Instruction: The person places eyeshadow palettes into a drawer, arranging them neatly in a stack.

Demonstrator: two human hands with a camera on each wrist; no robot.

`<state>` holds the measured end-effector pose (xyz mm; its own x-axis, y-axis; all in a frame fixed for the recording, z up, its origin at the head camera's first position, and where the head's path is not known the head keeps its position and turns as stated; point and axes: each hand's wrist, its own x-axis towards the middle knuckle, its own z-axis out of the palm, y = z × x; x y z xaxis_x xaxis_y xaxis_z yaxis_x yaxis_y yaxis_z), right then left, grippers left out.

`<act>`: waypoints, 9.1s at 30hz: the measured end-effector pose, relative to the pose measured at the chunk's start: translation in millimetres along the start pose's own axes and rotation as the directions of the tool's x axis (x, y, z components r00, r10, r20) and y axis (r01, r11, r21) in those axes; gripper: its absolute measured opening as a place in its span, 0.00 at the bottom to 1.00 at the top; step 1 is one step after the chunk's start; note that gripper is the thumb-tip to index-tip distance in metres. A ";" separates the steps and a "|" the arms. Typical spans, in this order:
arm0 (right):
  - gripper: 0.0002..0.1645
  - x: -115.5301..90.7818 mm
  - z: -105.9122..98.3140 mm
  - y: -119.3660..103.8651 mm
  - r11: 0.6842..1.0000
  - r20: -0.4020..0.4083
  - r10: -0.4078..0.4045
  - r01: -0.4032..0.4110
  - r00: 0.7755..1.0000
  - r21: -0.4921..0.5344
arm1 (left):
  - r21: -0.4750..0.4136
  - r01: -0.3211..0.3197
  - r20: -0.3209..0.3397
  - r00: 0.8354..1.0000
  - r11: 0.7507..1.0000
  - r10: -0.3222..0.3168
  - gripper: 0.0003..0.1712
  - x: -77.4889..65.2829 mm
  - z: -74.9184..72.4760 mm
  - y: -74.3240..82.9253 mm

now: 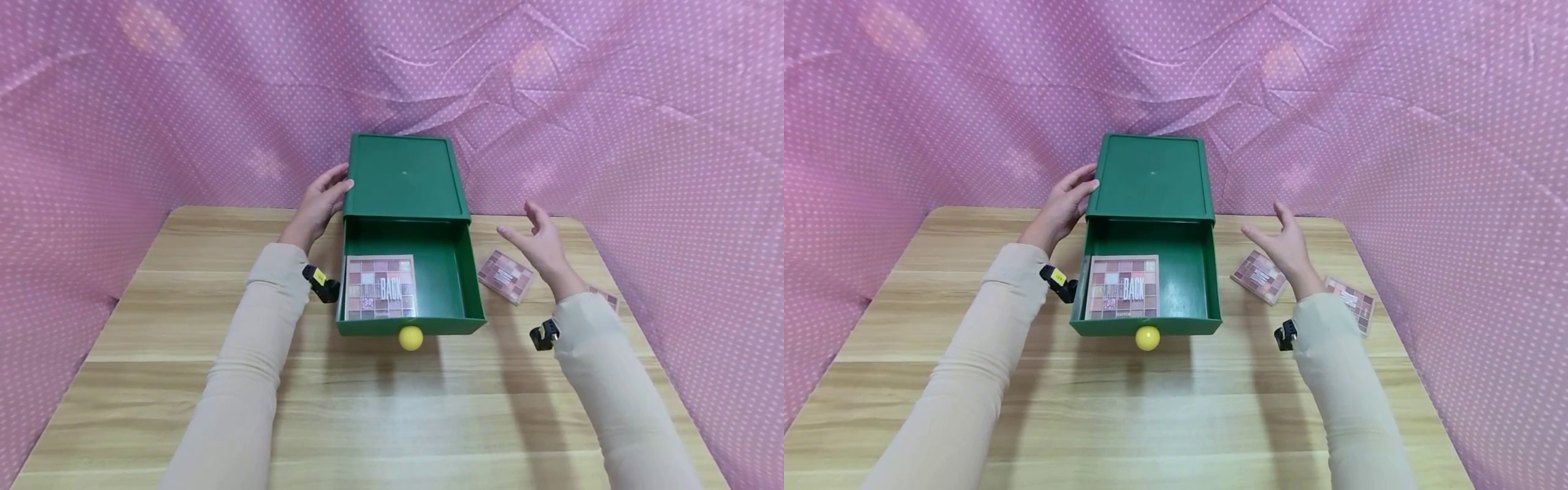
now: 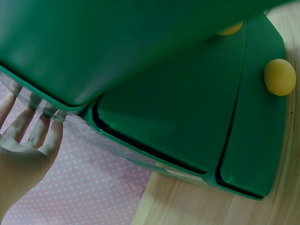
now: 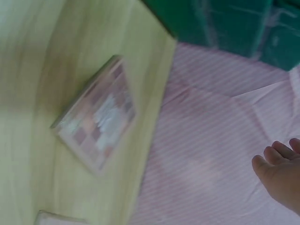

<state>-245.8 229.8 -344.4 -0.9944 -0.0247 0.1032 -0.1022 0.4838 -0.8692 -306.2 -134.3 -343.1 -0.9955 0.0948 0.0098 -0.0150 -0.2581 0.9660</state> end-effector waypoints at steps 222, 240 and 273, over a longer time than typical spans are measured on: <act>0.62 -47.5 -16.4 -96.1 0.805 0.275 -0.241 0.350 0.931 -0.480 | 0.015 0.016 -0.016 1.000 1.000 -0.015 0.26 2.9 -1.2 0.4; 0.65 -53.1 31.7 -106.3 0.791 0.422 -0.255 0.439 0.870 -0.426 | -0.011 0.017 -0.023 1.000 1.000 -0.017 0.27 0.8 1.5 -0.7; 0.58 -50.6 94.8 -96.3 0.678 0.573 -0.250 0.564 0.781 -0.472 | -0.006 0.005 -0.020 1.000 1.000 -0.005 0.27 1.1 -0.8 0.8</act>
<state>-188.3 101.5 -311.8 -0.7670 -0.6413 0.0215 -0.6164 0.7270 -0.3025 -307.4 -135.1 -342.5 -0.9971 0.0766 -0.0005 -0.0207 -0.2632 0.9645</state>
